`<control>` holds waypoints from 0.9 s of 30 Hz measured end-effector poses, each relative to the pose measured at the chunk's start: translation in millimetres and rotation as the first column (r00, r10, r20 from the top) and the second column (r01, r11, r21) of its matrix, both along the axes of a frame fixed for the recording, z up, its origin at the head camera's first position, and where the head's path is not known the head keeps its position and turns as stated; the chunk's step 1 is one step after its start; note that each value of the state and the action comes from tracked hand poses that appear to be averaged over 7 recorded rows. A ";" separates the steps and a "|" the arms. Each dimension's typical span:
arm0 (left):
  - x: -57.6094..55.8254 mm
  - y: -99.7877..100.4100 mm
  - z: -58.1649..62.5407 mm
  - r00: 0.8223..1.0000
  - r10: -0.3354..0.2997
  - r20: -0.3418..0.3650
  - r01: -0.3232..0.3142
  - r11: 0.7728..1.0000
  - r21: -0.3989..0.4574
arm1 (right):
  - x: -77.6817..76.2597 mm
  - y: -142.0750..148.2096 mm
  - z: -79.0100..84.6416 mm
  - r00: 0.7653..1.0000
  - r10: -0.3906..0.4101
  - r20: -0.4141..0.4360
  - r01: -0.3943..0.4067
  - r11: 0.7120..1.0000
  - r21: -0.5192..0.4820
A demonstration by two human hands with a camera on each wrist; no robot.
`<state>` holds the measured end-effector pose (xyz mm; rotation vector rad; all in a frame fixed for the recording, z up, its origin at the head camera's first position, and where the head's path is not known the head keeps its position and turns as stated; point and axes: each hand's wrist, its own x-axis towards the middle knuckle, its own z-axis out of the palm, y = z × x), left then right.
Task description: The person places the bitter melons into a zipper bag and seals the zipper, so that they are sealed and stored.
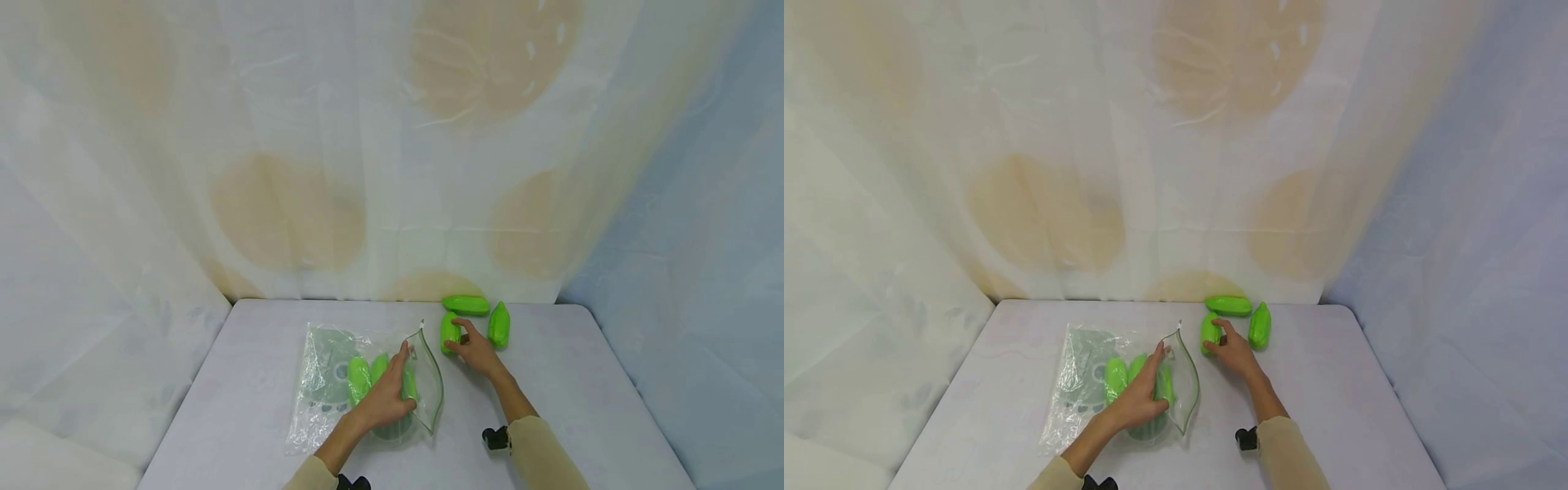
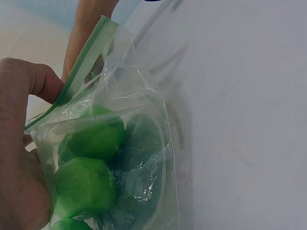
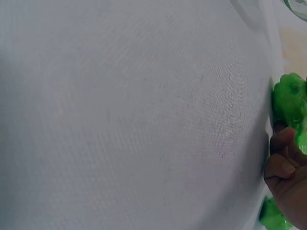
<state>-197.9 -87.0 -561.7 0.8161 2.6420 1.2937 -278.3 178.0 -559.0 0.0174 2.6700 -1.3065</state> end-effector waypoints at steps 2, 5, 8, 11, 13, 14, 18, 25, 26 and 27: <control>-0.1 -0.1 0.0 1.000 -0.001 -0.004 0.001 1.000 0.004 | 0.1 0.1 -0.3 1.000 -0.003 -0.003 0.003 1.000 0.000; -0.2 -0.1 0.6 1.000 -0.002 -0.004 0.002 1.000 0.006 | 0.0 0.4 -1.3 1.000 -0.003 -0.010 0.003 1.000 0.003; -0.2 0.3 0.6 1.000 0.000 0.004 0.000 1.000 -0.001 | -0.3 0.8 -2.6 1.000 -0.002 -0.013 0.002 1.000 0.005; 0.0 0.5 1.1 1.000 0.002 0.018 -0.002 1.000 -0.007 | -0.4 1.2 -3.2 1.000 -0.001 -0.013 0.001 1.000 0.002; 0.2 0.6 1.3 1.000 0.003 0.024 -0.002 1.000 -0.003 | 0.0 1.6 -2.9 1.000 -0.003 -0.017 0.002 1.000 -0.001; 0.2 0.6 1.7 1.000 0.002 0.026 -0.001 1.000 -0.002 | -0.1 1.9 -2.9 1.000 -0.004 -0.019 0.004 1.000 0.000; 0.3 0.8 2.7 1.000 0.002 0.015 -0.002 1.000 -0.003 | 0.3 2.3 -1.2 1.000 -0.006 -0.027 0.006 1.000 0.003; 1.6 -0.3 5.0 1.000 -0.001 0.016 0.001 1.000 0.010 | -0.6 3.2 -0.5 1.000 -0.014 -0.027 0.014 1.000 0.002; 1.8 -0.4 5.2 1.000 -0.001 0.015 0.001 1.000 0.011 | -0.6 3.3 -0.5 1.000 -0.014 -0.026 0.014 1.000 0.002; 2.0 -0.4 5.3 1.000 -0.001 0.015 0.001 1.000 0.012 | -0.7 3.3 -0.6 1.000 -0.015 -0.024 0.015 1.000 0.002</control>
